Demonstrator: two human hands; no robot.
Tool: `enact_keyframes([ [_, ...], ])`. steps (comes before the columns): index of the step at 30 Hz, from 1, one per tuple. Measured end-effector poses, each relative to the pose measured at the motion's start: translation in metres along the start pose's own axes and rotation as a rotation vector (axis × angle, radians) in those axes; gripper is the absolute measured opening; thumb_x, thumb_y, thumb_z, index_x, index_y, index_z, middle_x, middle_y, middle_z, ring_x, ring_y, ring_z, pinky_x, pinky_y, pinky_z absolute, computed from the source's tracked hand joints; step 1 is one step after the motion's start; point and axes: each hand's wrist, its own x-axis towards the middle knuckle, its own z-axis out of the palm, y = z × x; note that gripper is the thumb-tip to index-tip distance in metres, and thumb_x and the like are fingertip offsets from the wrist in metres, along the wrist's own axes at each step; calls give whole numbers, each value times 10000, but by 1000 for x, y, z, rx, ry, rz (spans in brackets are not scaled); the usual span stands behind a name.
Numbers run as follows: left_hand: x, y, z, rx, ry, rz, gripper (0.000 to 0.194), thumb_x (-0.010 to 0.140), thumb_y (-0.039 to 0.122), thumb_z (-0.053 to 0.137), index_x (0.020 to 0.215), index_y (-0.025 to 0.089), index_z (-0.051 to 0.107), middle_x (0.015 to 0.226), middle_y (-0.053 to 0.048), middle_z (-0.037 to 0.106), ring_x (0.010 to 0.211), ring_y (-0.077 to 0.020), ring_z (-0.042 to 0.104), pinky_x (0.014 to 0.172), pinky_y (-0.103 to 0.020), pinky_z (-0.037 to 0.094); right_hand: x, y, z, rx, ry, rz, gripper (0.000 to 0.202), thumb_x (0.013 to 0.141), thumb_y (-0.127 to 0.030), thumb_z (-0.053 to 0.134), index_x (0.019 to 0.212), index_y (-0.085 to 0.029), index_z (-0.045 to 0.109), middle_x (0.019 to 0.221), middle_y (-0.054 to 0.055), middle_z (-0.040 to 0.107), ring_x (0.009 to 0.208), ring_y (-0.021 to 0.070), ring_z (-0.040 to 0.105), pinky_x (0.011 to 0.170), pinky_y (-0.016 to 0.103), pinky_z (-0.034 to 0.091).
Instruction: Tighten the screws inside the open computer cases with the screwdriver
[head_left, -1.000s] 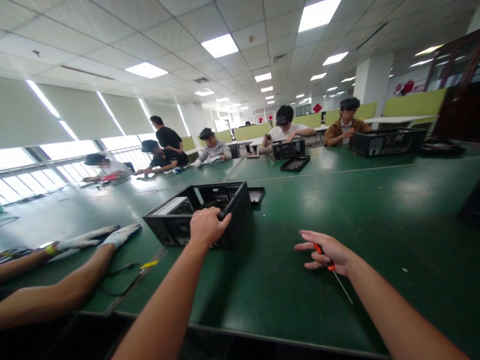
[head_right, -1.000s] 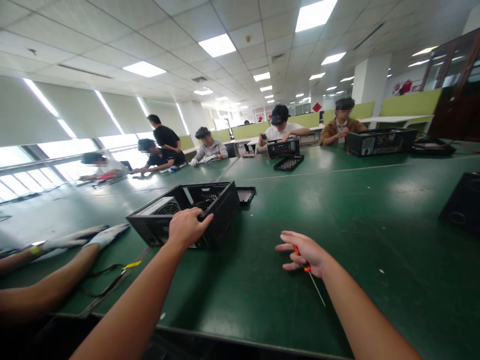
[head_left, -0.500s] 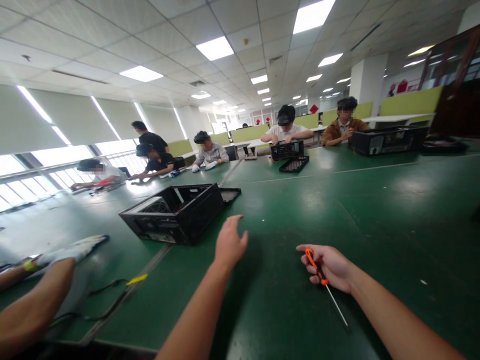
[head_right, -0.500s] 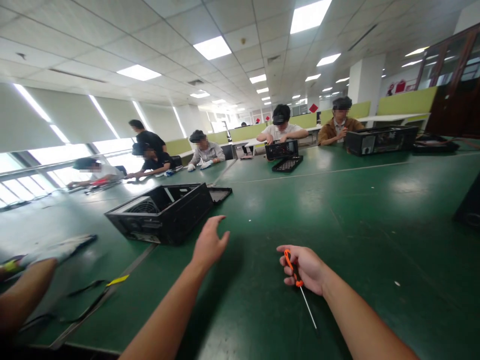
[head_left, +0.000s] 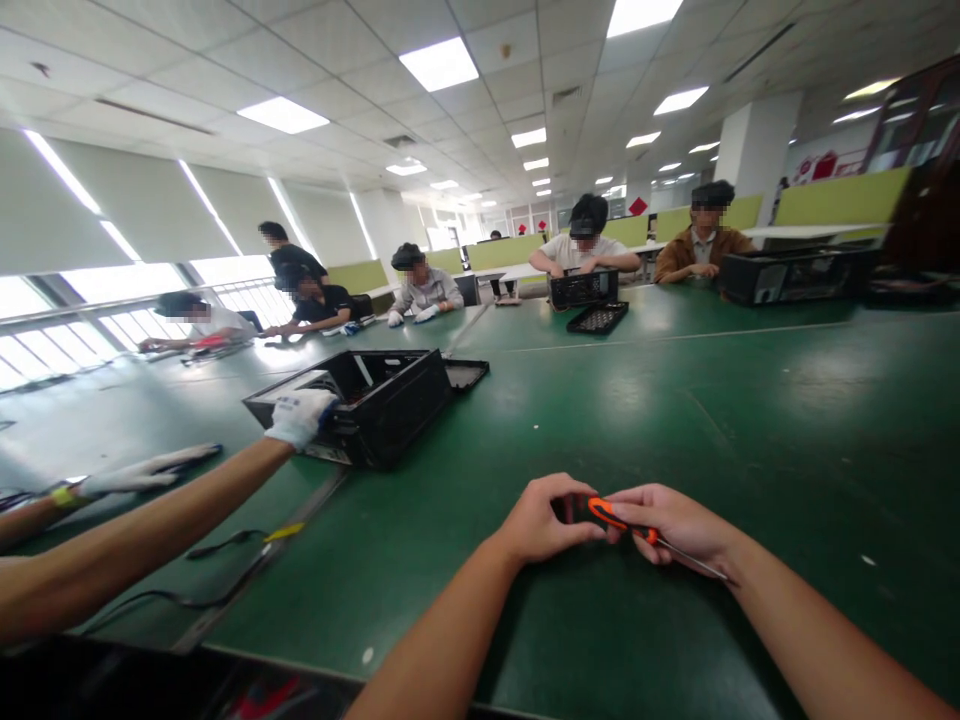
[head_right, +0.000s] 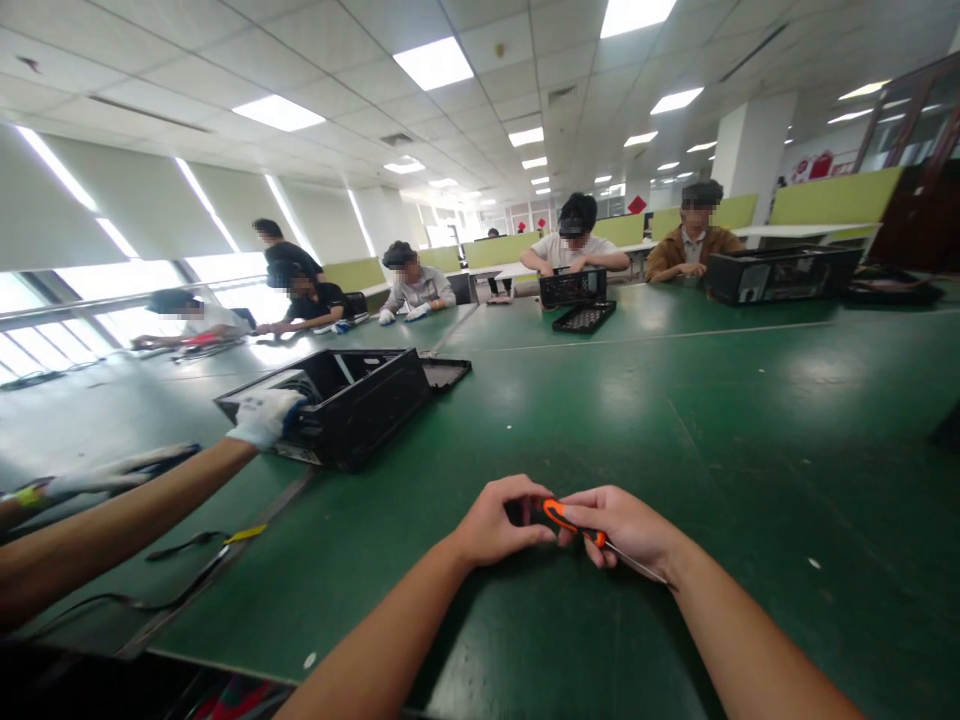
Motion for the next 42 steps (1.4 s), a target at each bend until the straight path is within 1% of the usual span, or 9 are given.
enact_keyframes([
  [3,0,1,4,-52,-6,-26,511,675,469,805,1075,169,701,852,-42,671,660,-136,555,651,-260,468,0,1,1,-28,-14,-10,390,804,-416,732,1039,-106,709,786,65,713,391,32,512,355,137,337],
  [7,0,6,10,-106,-13,-59,369,744,449,755,1009,193,729,834,-29,681,701,-144,566,668,-253,447,0,2,3,-29,-26,-13,389,794,-408,742,1033,-104,702,741,50,702,403,47,542,373,142,347],
  [10,0,1,8,-138,59,-125,327,802,435,694,1009,183,711,813,-22,667,680,-140,548,645,-252,430,0,4,1,1,-21,-7,390,822,-439,706,1033,-113,684,767,62,712,417,61,562,381,157,364],
  [14,0,-12,-1,-185,186,-212,361,836,415,646,1104,173,637,818,-10,639,651,-129,521,631,-252,421,4,8,-3,54,10,4,378,850,-451,669,1024,-116,655,756,69,715,436,76,576,396,170,376],
  [17,-1,-19,-8,-226,238,-248,408,850,422,627,1166,166,589,812,-11,634,635,-126,520,609,-250,414,5,10,-6,83,36,17,374,873,-433,644,1073,-116,642,804,89,731,474,84,604,431,177,405],
  [27,-3,-18,-12,-313,282,-286,405,820,443,662,1108,162,616,839,-27,668,650,-130,563,612,-253,432,5,10,-2,89,28,8,390,889,-485,599,955,-104,648,711,88,723,453,97,593,428,186,358],
  [33,-2,-20,-14,-309,391,-296,433,831,473,637,1138,169,601,852,-26,668,612,-120,540,567,-241,418,6,12,-4,112,52,-1,423,908,-537,546,896,-120,617,672,72,701,452,102,588,437,196,372],
  [37,-1,-21,-16,-319,438,-295,443,838,483,624,1144,165,592,900,-43,678,645,-129,568,575,-241,436,7,12,-4,112,66,-13,428,894,-554,563,857,-130,612,660,58,686,451,96,568,451,206,390],
  [42,-2,-20,-17,-345,430,-279,440,816,451,655,1141,161,591,902,-45,680,689,-144,601,600,-246,467,5,9,-3,77,70,-33,387,845,-481,672,903,-98,674,669,47,678,452,68,549,433,178,333],
])
